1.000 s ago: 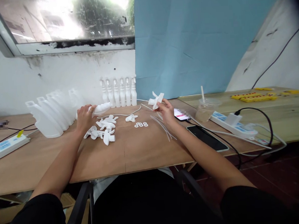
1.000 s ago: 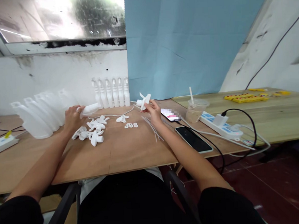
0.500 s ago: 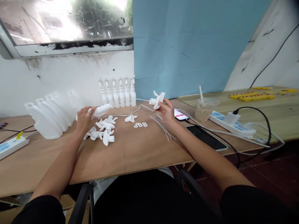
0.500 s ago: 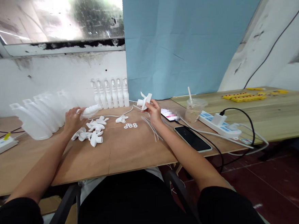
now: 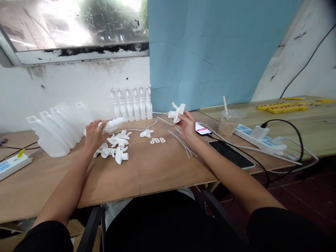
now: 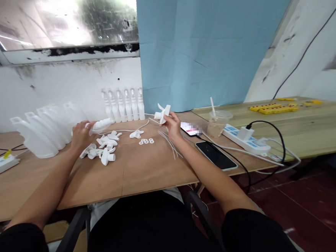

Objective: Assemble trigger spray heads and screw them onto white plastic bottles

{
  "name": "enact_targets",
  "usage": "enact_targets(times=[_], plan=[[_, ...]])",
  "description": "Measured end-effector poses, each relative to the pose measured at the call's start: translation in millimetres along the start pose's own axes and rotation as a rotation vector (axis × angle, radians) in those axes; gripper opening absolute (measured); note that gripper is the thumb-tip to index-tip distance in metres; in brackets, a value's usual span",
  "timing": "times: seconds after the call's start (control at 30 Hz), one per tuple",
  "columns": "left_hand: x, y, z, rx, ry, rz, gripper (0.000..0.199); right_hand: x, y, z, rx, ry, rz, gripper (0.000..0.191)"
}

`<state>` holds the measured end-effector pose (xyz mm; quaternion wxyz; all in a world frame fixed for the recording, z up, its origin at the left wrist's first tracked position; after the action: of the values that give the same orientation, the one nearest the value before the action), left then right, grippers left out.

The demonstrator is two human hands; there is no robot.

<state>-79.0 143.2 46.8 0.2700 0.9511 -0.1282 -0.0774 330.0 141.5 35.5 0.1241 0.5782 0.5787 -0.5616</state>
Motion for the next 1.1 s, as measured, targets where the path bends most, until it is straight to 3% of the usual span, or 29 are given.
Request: enact_targets(times=[0.17,0.3,0.43,0.6,0.67,0.73,0.83,0.97,1.03,1.1], plan=[[20.7,7.4,-4.3,0.042,-0.103,0.011,0.043,4.9,-5.4,5.9,-0.065,0.044,0.105,0.031],[59.7,25.6,-13.7,0.097,-0.21,0.081,0.043,-2.4,-23.7,23.0,-0.217,0.136,0.217,0.036],[112.0,50.9,-25.5,0.166,-0.302,0.171,0.044,-34.6,-42.8,41.1,-0.293,0.279,0.193,0.034],[160.0,72.9,-38.3,0.228,-0.232,0.46,0.053,-88.9,-59.5,45.8,-0.193,0.428,0.123,0.044],[173.7,72.9,-39.1,0.199,-0.146,0.65,0.06,-99.2,-71.8,45.0,-0.192,0.366,0.084,0.049],[186.6,66.8,-34.6,0.14,-0.041,0.811,0.064,-99.9,-90.0,47.6,-0.276,0.239,0.02,0.055],[200.1,50.7,-18.3,0.058,0.13,0.938,0.064,-85.2,-114.0,57.2,-0.435,0.021,-0.019,0.064],[205.1,27.3,0.3,-0.029,0.237,0.996,0.056,-58.5,-120.0,66.7,-0.487,-0.119,-0.006,0.065],[199.5,24.0,-6.0,-0.008,0.246,1.05,0.052,-48.5,-119.1,70.9,-0.493,-0.151,-0.018,0.062],[185.3,32.4,-26.0,0.109,0.271,1.116,0.046,-42.7,-119.4,75.7,-0.506,-0.17,-0.034,0.06]])
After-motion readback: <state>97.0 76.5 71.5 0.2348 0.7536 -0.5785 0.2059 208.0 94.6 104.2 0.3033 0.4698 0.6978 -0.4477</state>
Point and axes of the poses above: each hand's wrist, its own z-axis away from the middle knuckle, its own y-axis out of the back of the hand, x = y × z, the point moved 8 cm from there along -z, towards the middle knuckle, and after that the axes turned 15 degrees about x, right-handed, at the moved point
